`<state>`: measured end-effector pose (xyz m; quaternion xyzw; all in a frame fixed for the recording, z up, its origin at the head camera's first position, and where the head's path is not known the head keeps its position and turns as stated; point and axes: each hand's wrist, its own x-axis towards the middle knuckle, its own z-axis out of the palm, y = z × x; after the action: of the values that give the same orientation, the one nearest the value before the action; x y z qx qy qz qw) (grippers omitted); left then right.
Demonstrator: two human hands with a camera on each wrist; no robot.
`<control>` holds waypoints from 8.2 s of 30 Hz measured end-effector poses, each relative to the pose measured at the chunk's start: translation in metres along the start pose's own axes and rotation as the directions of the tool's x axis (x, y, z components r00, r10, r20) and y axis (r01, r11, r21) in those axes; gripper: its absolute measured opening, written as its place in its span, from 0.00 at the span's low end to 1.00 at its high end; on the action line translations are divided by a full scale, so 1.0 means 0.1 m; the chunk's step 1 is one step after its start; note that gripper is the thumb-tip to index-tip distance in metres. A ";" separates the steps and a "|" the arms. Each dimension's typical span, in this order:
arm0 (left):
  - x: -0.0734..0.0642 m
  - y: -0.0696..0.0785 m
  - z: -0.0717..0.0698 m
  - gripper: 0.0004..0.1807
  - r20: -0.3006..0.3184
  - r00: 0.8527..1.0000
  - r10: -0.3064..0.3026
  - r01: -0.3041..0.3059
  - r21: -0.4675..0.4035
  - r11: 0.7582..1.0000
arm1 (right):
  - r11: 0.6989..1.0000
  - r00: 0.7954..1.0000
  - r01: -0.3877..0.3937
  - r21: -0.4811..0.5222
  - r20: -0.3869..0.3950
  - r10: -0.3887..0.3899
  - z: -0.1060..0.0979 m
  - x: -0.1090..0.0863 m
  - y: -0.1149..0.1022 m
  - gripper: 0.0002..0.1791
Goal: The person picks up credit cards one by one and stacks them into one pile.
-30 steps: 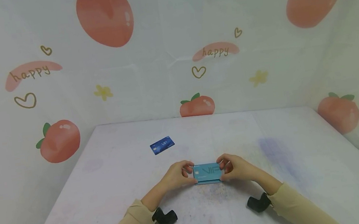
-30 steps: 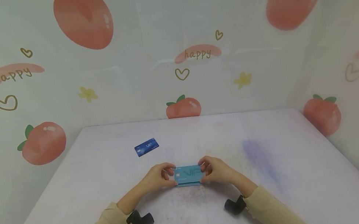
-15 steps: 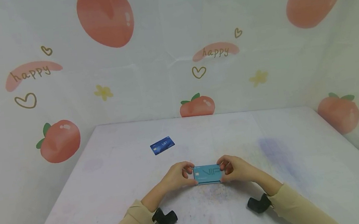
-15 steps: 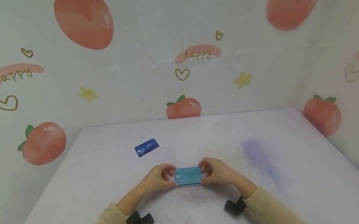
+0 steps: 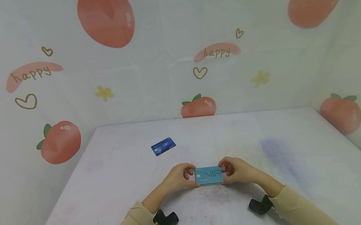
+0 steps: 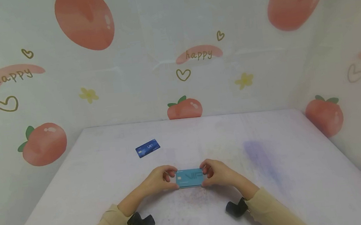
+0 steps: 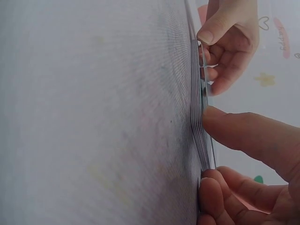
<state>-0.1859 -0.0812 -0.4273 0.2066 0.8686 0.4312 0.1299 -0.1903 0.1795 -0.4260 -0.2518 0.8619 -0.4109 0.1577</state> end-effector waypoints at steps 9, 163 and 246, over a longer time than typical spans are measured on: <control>0.01 -0.01 0.01 0.27 -0.002 1.000 -0.004 0.004 0.001 1.000 | 1.000 1.000 -0.002 -0.015 -0.002 0.002 0.00 0.00 0.00 0.26; 0.22 -0.63 -1.08 0.30 -0.364 0.866 -0.342 0.378 0.030 0.925 | 0.970 0.964 -0.244 0.020 -0.101 0.244 0.40 2.29 -0.21 0.21; 0.05 -0.24 -0.77 0.34 -0.316 0.931 -0.181 0.132 -0.172 0.976 | 1.000 0.995 -0.020 0.008 -0.094 0.021 -0.06 1.19 -0.47 0.33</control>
<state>-0.2274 -0.1456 -0.4010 0.0512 0.8574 0.5111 0.0315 -0.2766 0.0912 -0.3929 -0.2226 0.8695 -0.4238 0.1219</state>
